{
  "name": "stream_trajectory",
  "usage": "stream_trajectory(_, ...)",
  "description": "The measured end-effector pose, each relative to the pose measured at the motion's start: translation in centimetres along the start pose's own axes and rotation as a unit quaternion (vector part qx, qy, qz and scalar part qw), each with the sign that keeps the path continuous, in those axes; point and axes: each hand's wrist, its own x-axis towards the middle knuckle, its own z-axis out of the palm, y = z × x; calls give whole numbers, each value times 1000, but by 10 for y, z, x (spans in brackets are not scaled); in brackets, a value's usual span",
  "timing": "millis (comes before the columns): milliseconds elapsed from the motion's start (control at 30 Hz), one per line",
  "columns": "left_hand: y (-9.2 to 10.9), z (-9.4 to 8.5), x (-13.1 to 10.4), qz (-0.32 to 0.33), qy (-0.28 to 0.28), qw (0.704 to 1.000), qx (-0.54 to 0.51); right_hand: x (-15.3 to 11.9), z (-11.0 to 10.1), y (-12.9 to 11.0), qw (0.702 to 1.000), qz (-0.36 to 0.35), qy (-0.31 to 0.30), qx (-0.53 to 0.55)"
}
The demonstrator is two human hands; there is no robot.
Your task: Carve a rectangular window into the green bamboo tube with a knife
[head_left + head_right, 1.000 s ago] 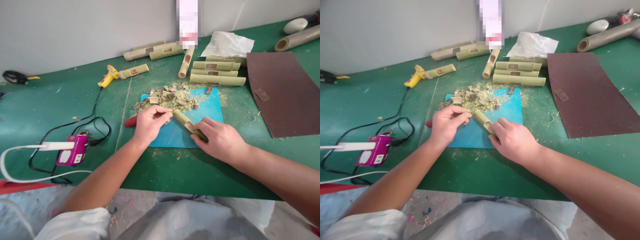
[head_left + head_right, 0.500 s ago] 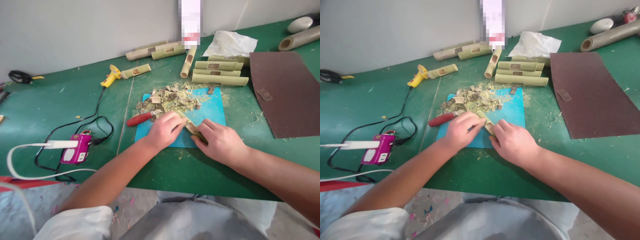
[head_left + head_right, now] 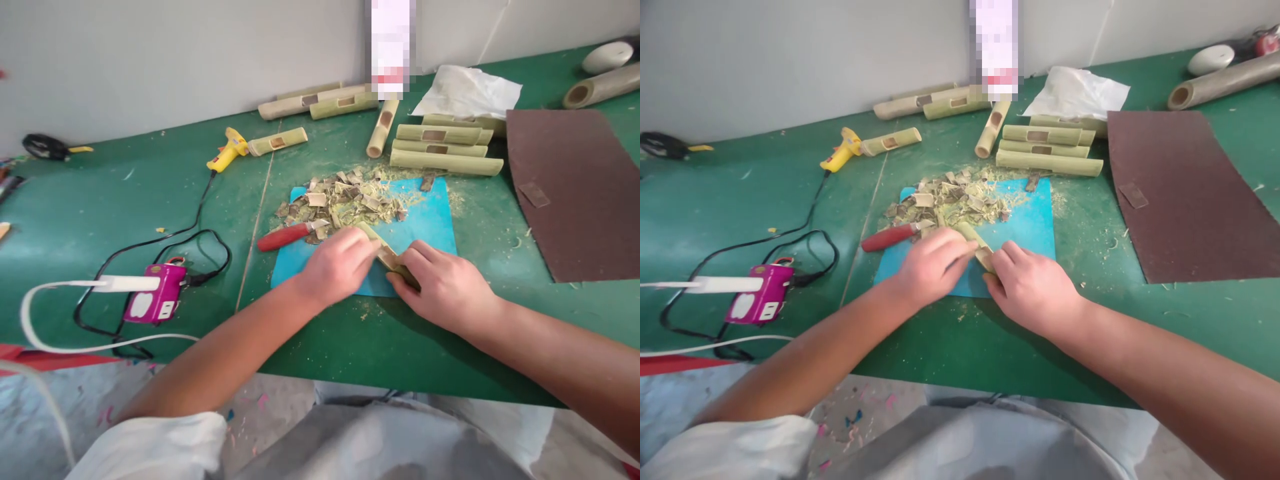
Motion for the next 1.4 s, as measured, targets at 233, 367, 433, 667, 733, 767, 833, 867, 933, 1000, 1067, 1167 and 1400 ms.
stream_trajectory(233,-1,0,1,3,-11,1000,3,0,0,0,1000,9,-18,0)
stream_trajectory(367,-2,-1,0,-11,0,1000,-8,-1,1,1,1000,8,-17,1)
stream_trajectory(433,-3,0,0,0,-11,1000,-6,-1,1,0,1000,6,-13,0)
stream_trajectory(667,-4,0,-1,5,-10,1000,8,0,1,0,1000,16,-21,5)
stream_trajectory(733,-3,0,-1,5,0,1000,10,-1,1,0,1000,15,-17,8)
stream_trajectory(767,-2,1,-1,2,5,1000,14,-1,1,0,1000,15,-14,9)
stream_trajectory(833,-2,1,-2,8,2,1000,16,-1,1,0,1000,16,-16,11)
stream_trajectory(867,-1,2,-2,11,-2,1000,12,-1,1,0,1000,20,-20,12)
stream_trajectory(933,-1,2,-2,3,8,1000,1,-1,0,0,999,30,-28,18)
stream_trajectory(1000,-1,2,-1,-8,18,1000,-3,-1,0,0,999,34,-31,25)
stream_trajectory(1067,0,2,-2,2,5,1000,-2,-1,0,0,999,30,-32,28)
stream_trajectory(1167,0,1,-3,9,4,1000,-4,-1,0,1,999,34,-26,25)
stream_trajectory(1400,-7,-1,-3,-8,-9,1000,21,-1,1,-1,1000,15,-4,22)
